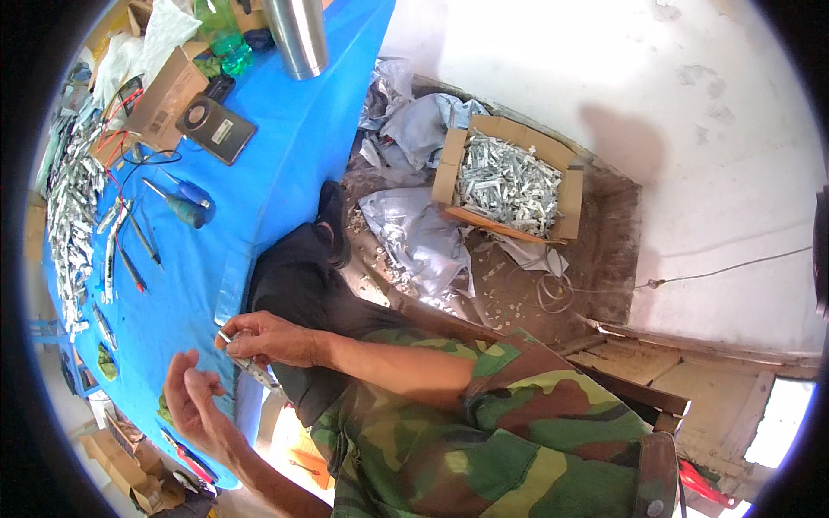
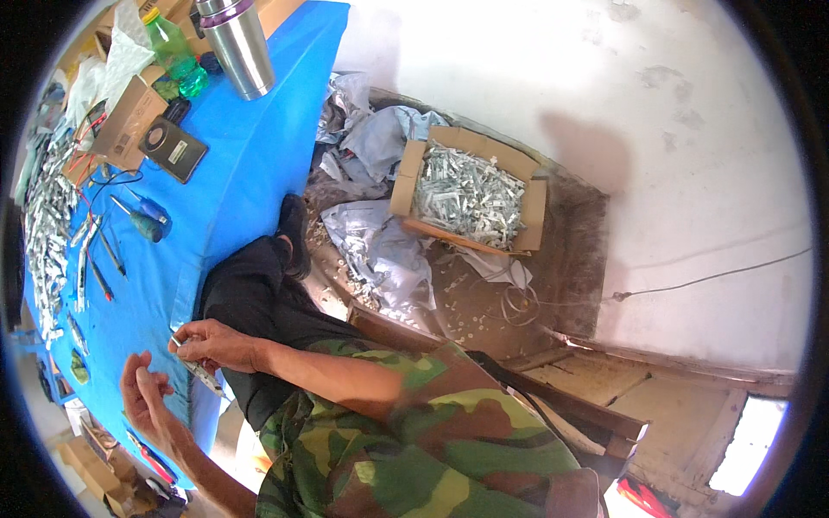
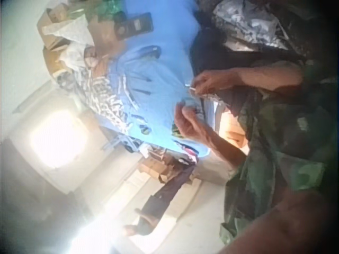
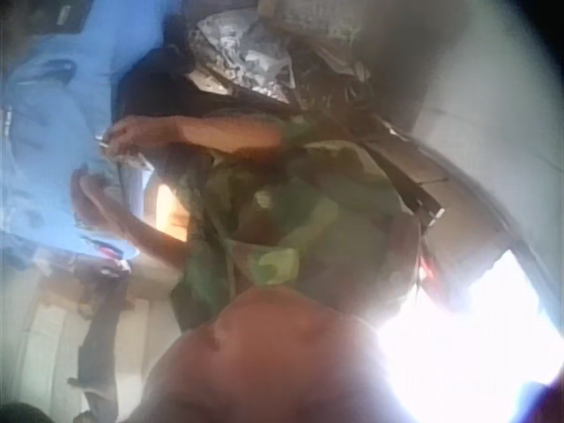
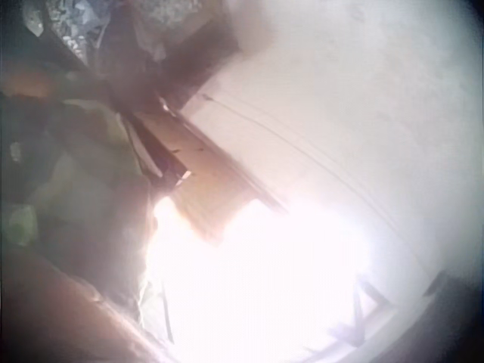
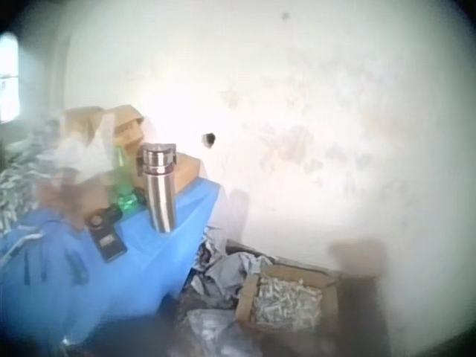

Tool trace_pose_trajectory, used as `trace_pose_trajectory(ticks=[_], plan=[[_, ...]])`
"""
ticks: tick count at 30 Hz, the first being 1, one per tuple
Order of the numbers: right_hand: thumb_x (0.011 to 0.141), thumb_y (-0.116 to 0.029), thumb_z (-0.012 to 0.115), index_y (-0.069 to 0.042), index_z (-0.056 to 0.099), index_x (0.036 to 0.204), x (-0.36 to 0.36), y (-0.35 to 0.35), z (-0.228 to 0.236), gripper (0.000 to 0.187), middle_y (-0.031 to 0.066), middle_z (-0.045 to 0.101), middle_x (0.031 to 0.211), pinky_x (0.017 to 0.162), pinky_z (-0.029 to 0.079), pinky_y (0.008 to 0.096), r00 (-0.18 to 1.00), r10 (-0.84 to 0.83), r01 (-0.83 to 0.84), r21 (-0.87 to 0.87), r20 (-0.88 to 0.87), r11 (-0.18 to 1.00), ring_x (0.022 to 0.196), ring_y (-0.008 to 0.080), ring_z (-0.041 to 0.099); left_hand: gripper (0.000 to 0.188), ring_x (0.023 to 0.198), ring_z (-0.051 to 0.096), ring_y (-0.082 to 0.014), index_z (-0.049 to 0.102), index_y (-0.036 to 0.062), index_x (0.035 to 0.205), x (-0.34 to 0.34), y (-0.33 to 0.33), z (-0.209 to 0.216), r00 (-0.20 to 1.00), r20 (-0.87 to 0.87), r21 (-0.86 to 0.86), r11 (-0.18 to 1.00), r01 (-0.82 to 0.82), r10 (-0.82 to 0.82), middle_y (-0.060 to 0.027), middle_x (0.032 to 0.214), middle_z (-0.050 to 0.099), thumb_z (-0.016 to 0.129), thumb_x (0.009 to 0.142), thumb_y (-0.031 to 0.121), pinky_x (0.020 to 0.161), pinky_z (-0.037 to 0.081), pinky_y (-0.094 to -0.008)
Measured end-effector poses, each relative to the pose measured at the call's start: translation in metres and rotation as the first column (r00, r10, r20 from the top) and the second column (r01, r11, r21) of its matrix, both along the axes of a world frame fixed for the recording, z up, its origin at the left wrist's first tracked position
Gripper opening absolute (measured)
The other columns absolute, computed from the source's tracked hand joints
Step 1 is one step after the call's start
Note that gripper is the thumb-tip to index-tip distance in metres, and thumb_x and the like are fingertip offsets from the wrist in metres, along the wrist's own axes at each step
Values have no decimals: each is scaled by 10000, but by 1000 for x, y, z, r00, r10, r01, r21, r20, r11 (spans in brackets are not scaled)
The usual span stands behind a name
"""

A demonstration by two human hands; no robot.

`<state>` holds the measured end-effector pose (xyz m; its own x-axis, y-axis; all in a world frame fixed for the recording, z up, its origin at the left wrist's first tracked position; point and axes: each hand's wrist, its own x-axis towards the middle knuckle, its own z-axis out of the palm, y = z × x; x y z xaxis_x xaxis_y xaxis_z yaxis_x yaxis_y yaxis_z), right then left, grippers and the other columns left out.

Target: The person wipes and cleans an electronic component using a cloth and then uses a screwdriver to secure parts of it by hand.

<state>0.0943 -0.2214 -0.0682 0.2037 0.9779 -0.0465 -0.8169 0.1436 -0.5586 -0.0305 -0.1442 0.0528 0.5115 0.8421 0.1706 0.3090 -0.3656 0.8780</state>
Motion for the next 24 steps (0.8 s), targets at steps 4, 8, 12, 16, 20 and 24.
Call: trace_pose_trajectory(ticks=[4, 8, 12, 16, 20, 24], plan=[[1051, -202, 673, -33, 684, 1362, -5, 6, -8, 354, -58, 625, 922, 712, 471, 246, 992, -44, 48, -33, 122, 998, 802, 44, 548, 348, 767, 599, -86, 692, 15, 1316, -54, 28, -25, 995, 9, -63, 993, -96, 97, -90, 1144, 758, 640, 1083, 269, 652, 473, -244], [1012, -200, 736, 10, 659, 1339, -2, 0, 2, 396, 15, 699, 1033, 832, 534, 248, 977, -93, 113, -94, 193, 989, 915, 78, 643, 285, 734, 624, -89, 701, 17, 1291, -71, 24, -47, 999, 10, -211, 976, -50, 53, -99, 1105, 768, 663, 1067, 189, 626, 493, -254], [980, -147, 796, -8, 681, 1209, 2, -10, 11, 292, 22, 723, 1027, 823, 544, 248, 987, -26, 44, -114, 158, 993, 925, 79, 669, 322, 741, 628, -101, 689, -46, 1284, -45, -7, -28, 997, 46, -420, 906, -42, 68, -117, 1060, 765, 674, 1066, 192, 643, 493, -252], [992, -145, 789, 0, 688, 1165, -4, -11, 30, 247, 19, 740, 975, 798, 547, 242, 965, 37, -2, -132, 261, 991, 894, 73, 676, 339, 744, 622, -105, 712, -51, 1230, -45, -8, -27, 990, 128, -542, 840, 19, 60, -84, 967, 751, 730, 1029, 222, 658, 502, -250], [1016, -156, 759, 13, 696, 1173, -11, -11, 34, 239, 27, 745, 977, 795, 552, 246, 957, 55, -9, -160, 284, 987, 897, 77, 681, 275, 712, 616, -104, 736, -48, 1129, -49, -7, -34, 980, 190, -578, 814, 56, 68, -67, 898, 724, 738, 1033, 209, 632, 492, -251], [1033, -146, 724, 27, 686, 1243, -17, -10, 31, 275, 36, 735, 1057, 798, 550, 251, 959, 61, -19, -153, 276, 988, 922, 78, 670, 272, 694, 627, -109, 739, -52, 1111, -51, -8, -34, 972, 211, -582, 812, 41, 102, -67, 861, 722, 729, 1041, 211, 621, 500, -258]])
